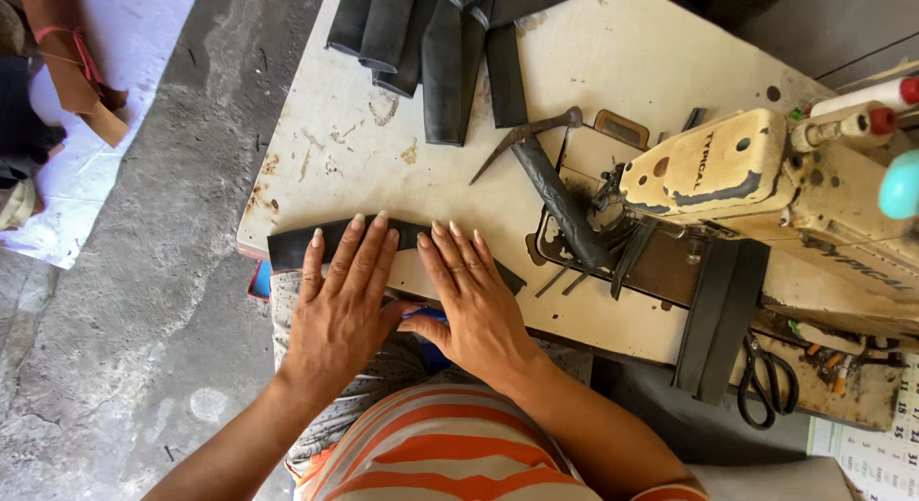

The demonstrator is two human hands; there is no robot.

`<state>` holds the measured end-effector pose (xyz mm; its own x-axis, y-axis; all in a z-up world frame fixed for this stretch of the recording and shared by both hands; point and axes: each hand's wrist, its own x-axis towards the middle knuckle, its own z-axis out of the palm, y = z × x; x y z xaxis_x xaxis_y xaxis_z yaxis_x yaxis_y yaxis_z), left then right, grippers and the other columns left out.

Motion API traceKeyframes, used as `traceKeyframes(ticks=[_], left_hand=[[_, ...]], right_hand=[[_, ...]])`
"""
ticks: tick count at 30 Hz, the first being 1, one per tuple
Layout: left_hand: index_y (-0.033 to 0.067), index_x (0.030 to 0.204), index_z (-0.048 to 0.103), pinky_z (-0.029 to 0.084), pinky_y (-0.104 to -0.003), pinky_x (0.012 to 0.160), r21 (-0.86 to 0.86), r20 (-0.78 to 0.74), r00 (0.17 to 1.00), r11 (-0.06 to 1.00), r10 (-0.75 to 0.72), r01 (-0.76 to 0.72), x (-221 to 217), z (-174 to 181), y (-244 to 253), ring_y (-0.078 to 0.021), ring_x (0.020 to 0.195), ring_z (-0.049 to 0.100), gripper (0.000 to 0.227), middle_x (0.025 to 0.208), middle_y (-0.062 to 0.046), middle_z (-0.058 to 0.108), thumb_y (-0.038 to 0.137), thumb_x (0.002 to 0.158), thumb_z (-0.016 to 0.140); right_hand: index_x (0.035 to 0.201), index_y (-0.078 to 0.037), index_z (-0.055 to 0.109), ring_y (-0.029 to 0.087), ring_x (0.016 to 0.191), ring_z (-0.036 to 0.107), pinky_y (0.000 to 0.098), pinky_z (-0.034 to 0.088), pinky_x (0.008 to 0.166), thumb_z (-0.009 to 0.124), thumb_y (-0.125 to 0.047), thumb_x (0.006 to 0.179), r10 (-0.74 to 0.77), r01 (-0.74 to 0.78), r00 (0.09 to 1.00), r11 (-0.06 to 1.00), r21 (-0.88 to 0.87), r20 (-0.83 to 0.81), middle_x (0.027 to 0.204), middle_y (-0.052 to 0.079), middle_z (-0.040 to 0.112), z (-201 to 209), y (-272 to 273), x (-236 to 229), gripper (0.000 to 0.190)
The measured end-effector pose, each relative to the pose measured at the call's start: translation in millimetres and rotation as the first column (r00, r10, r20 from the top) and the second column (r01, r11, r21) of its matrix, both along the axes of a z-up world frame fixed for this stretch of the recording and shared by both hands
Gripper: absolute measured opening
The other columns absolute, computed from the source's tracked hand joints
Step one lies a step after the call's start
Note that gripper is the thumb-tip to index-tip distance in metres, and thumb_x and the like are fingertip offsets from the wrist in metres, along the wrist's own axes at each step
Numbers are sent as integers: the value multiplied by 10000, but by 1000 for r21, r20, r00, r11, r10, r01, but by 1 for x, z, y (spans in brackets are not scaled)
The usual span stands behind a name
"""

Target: The person prepares leather strips by folding the edges together and hammering them flat on a workspace.

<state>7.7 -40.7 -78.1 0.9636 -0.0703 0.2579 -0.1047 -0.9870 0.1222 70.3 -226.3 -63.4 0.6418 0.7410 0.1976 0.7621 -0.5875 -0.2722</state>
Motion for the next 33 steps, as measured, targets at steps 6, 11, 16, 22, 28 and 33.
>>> traceKeyframes(ticks=[6,11,16,22,28,33], left_hand=[[104,1616,394,178,-514,1315,-4,84,989,992,-123,123,7,-2,-13,-302,1577,276,985,1689,-109,356,465,775,756],[140,1595,434,201,-516,1314,-29,71,992,994,-101,103,5,-2,-16,-287,1551,343,1042,1656,-90,417,502,701,829],[221,1634,380,198,-567,1306,59,52,997,997,-60,56,10,-1,-24,-307,1515,386,1107,1591,-96,463,681,704,766],[284,1598,425,201,-661,1264,100,21,1000,995,-5,3,11,-6,-37,-363,1465,435,1195,1498,-130,524,633,548,877],[270,1582,412,170,-714,1241,192,-33,999,981,0,6,11,-12,-43,-410,1480,385,1124,1498,-159,486,526,599,896],[257,1592,409,149,-697,1258,176,-14,1000,984,-3,5,11,-14,-40,-383,1493,385,1103,1525,-152,484,468,626,896]], right_hand=[[1556,27,426,397,1556,298,485,178,1308,688,-744,784,18,-12,997,997,-81,73,1650,258,357,2,-3,6,1122],[1372,-26,652,435,1368,547,531,382,1202,810,-354,869,83,-9,967,956,294,-241,1413,243,632,12,-28,18,621],[1376,-34,614,384,1085,615,492,495,948,741,-215,855,-326,342,899,940,-4,291,1235,175,640,14,-67,86,566],[1224,10,600,368,854,581,472,503,756,734,-187,687,-344,414,859,903,-119,380,968,144,534,-14,-79,105,587],[1249,55,590,380,798,586,450,503,685,610,-90,914,-258,267,964,943,199,-70,953,211,538,42,-71,56,365],[1202,14,572,247,603,579,337,518,520,502,-161,1060,-119,259,938,864,432,-326,804,133,583,27,-77,-1,236]])
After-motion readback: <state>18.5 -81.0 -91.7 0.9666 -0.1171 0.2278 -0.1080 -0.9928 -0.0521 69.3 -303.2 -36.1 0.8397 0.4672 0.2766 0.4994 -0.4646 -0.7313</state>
